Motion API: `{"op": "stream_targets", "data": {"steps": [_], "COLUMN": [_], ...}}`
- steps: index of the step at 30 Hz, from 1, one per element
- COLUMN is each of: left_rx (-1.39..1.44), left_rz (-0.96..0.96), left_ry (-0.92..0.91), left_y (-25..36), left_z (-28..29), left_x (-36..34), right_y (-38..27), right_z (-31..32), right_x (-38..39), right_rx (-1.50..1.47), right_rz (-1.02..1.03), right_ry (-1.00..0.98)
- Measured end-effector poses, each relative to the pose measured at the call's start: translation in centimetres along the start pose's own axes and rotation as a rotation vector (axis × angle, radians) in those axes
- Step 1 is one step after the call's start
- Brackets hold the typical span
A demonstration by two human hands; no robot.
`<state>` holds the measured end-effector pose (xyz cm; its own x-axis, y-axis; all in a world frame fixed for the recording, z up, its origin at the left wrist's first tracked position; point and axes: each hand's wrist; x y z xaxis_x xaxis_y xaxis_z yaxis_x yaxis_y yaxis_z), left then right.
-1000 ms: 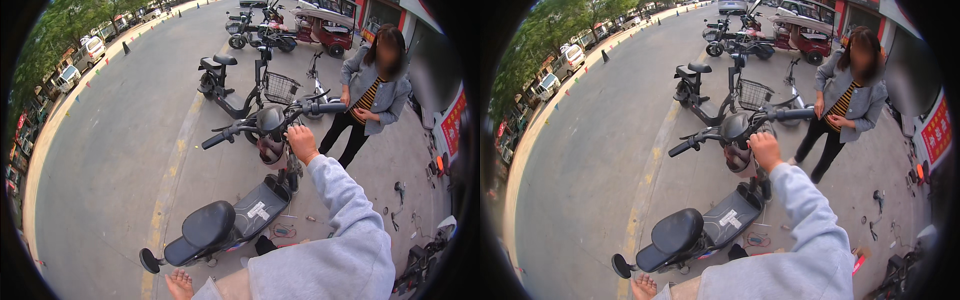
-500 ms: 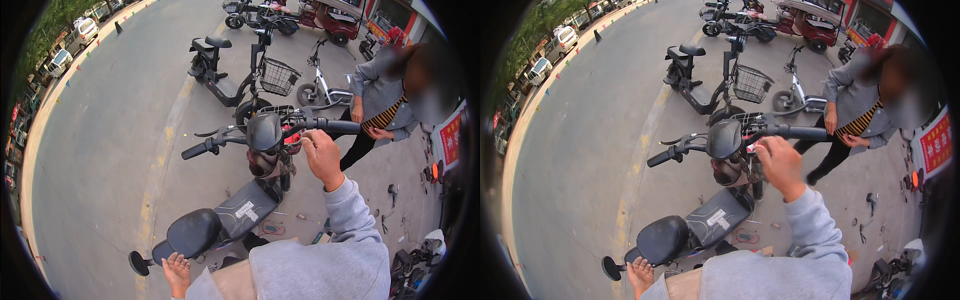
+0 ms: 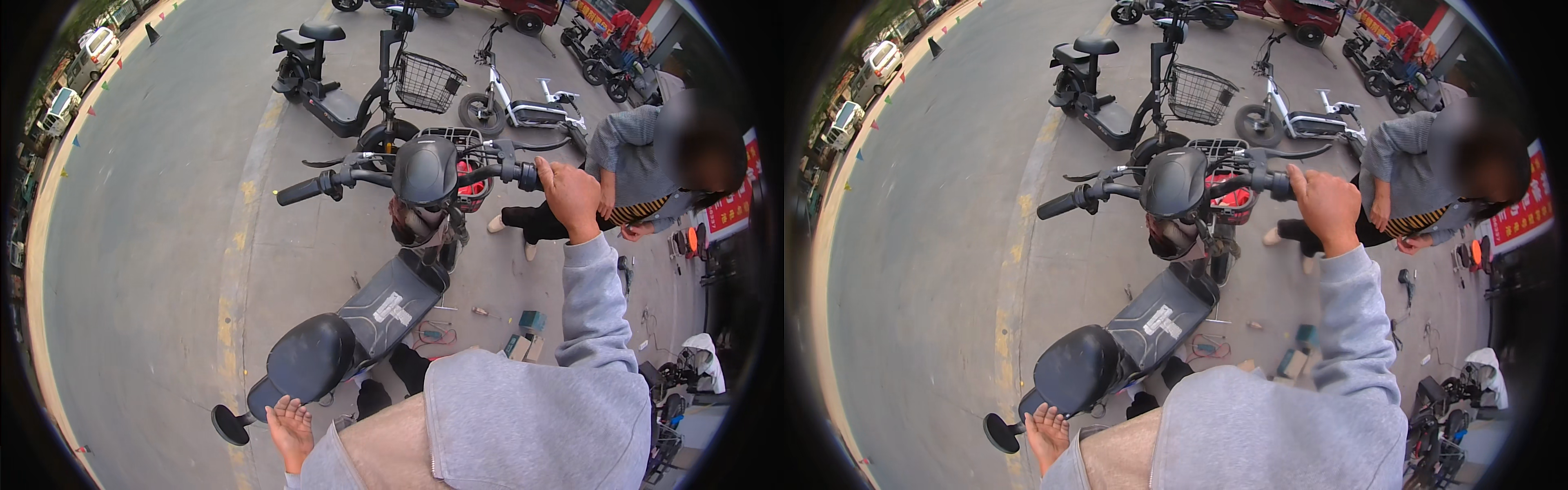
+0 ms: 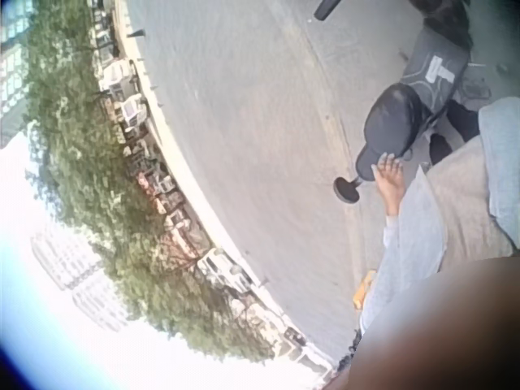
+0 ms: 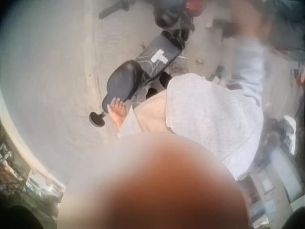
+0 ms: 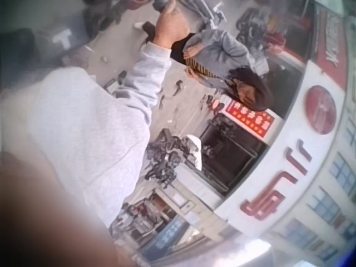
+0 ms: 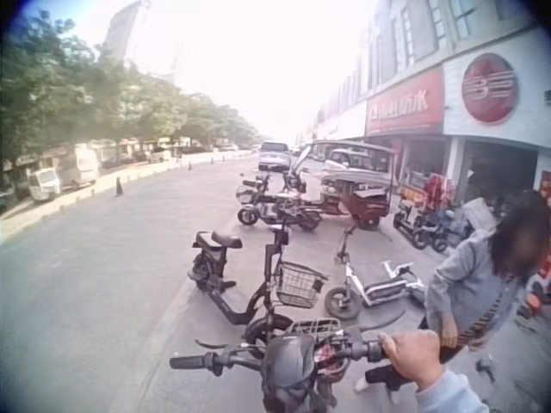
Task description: The person opens the scooter seat compartment, uses a screwdriver to adjust internal wiring and connections, then closes the seat and secures it with screws. The person also briefly tests the handlebar controls and uses a wrench on the rear wheel area.
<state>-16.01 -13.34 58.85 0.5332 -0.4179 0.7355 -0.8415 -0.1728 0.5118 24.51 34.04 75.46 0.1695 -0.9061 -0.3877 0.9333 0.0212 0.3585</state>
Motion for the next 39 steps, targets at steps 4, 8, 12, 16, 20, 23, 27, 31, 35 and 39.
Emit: {"op": "stream_targets", "data": {"steps": [4,8,12,16,20,23,27,31,35,39], "left_rx": [-0.039,-0.066,-0.111,-0.151,-0.202,-0.314,-0.532,-0.703,-0.664,-0.779], "left_rz": [0.005,0.024,0.004,0.004,0.018,0.007,-0.067,-0.207,-0.204,-0.172], "left_ry": [-0.012,-0.052,-0.091,-0.144,-0.178,-0.137,-0.564,-1.170,-1.669,-1.859], "left_y": [1.5,3.1,4.9,6.5,8.1,9.0,9.0,5.1,-4.8,-14.3], "left_z": [1.3,2.5,3.0,2.9,2.0,-0.6,-9.9,-24.5,-38.1,-45.6], "left_x": [-0.5,-0.9,-1.3,-1.7,-1.9,-1.6,-1.0,0.2,1.6,2.6], "right_y": [-0.1,-0.7,-2.7,-6.3,-7.8,-7.5,-6.2,-4.2,-2.9,-2.2], "right_z": [1.5,3.6,5.2,6.0,6.5,6.7,6.4,5.8,5.3,5.0], "right_x": [4.9,10.1,14.9,18.8,21.0,22.6,24.8,26.2,27.3,28.1], "right_rx": [-0.006,-0.046,-0.165,-0.250,-0.280,-0.279,-0.319,-0.315,-0.301,-0.302], "right_rz": [-0.035,0.015,-0.005,-0.156,-0.278,-0.307,-0.359,-0.396,-0.393,-0.418], "right_ry": [-0.050,-0.147,-0.207,-0.241,-0.262,-0.258,-0.284,-0.306,-0.286,-0.291]}}
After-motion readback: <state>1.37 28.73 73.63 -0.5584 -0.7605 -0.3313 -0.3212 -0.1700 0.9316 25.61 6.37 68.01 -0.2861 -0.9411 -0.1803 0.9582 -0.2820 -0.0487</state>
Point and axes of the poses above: each hand's wrist, its own x-axis away from the middle knuckle, its own z-axis out of the back of the hand, y = z × x, and after that the axes turned 14 degrees about x, right-handed
